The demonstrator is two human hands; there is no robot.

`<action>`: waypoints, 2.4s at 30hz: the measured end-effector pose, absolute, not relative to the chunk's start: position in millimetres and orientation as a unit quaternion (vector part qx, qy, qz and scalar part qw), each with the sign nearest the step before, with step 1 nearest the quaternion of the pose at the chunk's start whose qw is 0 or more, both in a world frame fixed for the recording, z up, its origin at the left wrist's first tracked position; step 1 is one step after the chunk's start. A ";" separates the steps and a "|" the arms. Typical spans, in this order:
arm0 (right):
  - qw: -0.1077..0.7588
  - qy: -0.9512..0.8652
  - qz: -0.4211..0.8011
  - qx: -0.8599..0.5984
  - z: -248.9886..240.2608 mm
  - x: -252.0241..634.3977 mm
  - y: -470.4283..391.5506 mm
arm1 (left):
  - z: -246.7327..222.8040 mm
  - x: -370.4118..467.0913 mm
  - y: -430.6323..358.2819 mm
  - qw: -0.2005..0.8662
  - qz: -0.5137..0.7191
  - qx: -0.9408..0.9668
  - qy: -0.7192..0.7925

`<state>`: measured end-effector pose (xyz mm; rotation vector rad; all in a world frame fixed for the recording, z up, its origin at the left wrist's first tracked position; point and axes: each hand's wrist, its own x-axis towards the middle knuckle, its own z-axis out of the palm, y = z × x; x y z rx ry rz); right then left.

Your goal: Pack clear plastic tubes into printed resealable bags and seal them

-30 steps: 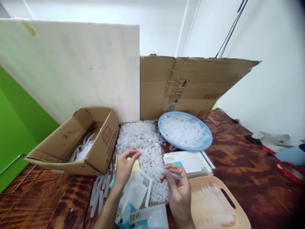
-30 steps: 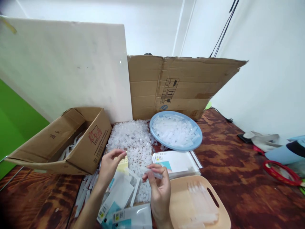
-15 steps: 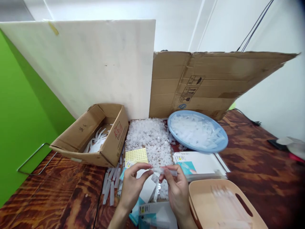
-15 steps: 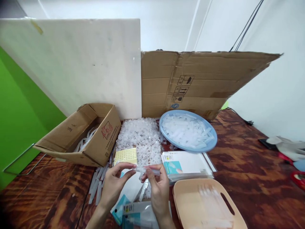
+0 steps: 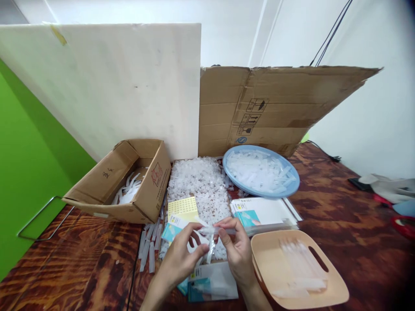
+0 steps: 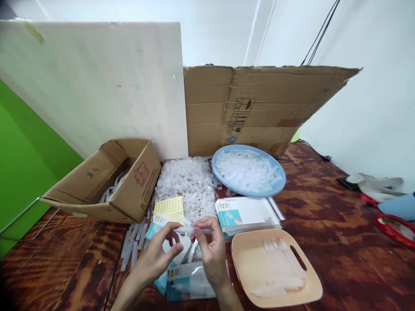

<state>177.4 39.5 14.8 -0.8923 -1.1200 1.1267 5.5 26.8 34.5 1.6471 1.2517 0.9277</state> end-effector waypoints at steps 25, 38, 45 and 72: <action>0.545 -0.546 0.530 -0.352 13.8 193.0 6.2 | 24.4 18.3 -12.0 0.437 0.337 0.668 0.499; 0.571 -0.428 0.494 -0.498 10.0 199.7 8.6 | -12.6 28.5 1.6 0.115 0.243 0.837 0.477; 0.638 -0.417 0.339 -0.552 25.6 263.0 23.0 | -27.0 27.3 0.0 0.128 0.067 0.865 0.480; 0.612 -0.425 0.404 -0.531 9.4 264.9 17.7 | 10.8 -9.2 -32.4 0.608 0.187 0.608 0.475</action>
